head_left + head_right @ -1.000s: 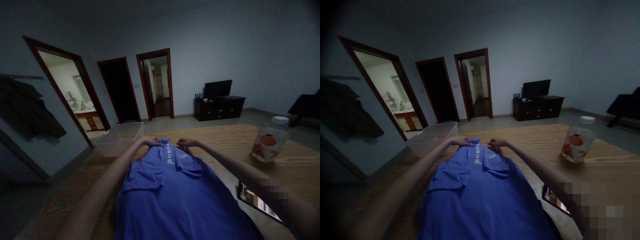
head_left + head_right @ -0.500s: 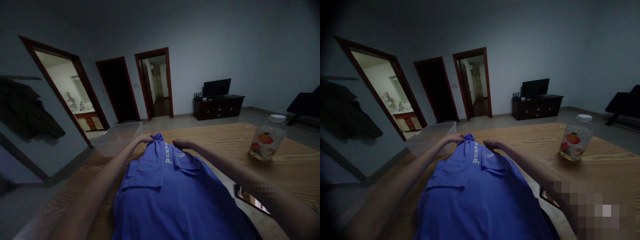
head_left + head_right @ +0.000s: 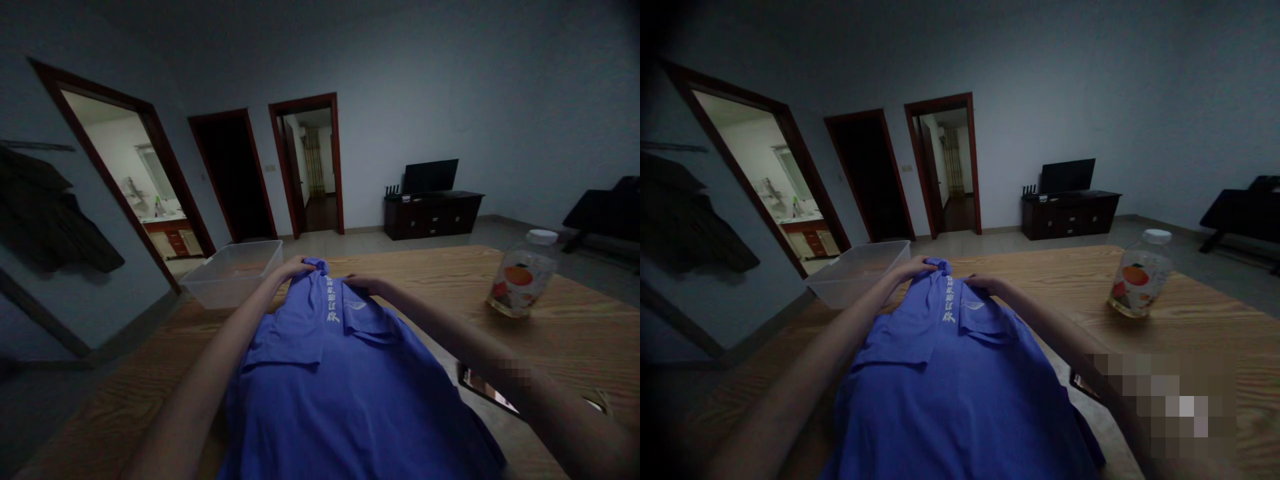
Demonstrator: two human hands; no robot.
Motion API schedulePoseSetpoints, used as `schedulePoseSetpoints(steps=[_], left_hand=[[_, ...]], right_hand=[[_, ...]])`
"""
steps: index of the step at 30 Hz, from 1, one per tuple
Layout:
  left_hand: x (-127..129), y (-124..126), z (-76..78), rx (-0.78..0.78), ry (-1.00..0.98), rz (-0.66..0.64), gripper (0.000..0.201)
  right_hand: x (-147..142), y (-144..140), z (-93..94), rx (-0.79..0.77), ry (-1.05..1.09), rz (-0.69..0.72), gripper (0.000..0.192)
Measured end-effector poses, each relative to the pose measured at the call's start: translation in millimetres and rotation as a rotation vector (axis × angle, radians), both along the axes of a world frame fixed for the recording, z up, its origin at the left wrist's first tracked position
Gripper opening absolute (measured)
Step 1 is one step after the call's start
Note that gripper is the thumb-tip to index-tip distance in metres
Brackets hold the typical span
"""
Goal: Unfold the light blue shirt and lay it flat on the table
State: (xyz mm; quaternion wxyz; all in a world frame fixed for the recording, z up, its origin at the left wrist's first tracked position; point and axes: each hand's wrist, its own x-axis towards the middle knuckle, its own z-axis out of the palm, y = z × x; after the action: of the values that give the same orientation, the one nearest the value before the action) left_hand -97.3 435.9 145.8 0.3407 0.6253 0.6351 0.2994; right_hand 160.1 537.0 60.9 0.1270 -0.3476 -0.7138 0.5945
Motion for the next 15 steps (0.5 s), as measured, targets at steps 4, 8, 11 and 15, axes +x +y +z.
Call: schedulePoseSetpoints(steps=[4, 8, 11, 15], left_hand=[[-5, -1, 9.3, 0.041, -0.166, -0.003, 0.043], [-2, -6, 8.3, -0.002, -0.246, -0.029, 0.061], [1, -5, -0.2, -0.092, -0.224, -0.077, 0.056], [0, 4, -9.0, -0.045, -0.170, -0.023, 0.041]], right_hand=[[11, 8, 17.1, -0.039, 0.178, -0.135, 0.027], [23, 12, 38.7, -0.021, 0.349, -0.213, 0.030], [26, 12, 47.4, -0.007, 0.386, -0.225, 0.029], [22, 11, 46.2, 0.032, 0.383, -0.205, 0.031]])
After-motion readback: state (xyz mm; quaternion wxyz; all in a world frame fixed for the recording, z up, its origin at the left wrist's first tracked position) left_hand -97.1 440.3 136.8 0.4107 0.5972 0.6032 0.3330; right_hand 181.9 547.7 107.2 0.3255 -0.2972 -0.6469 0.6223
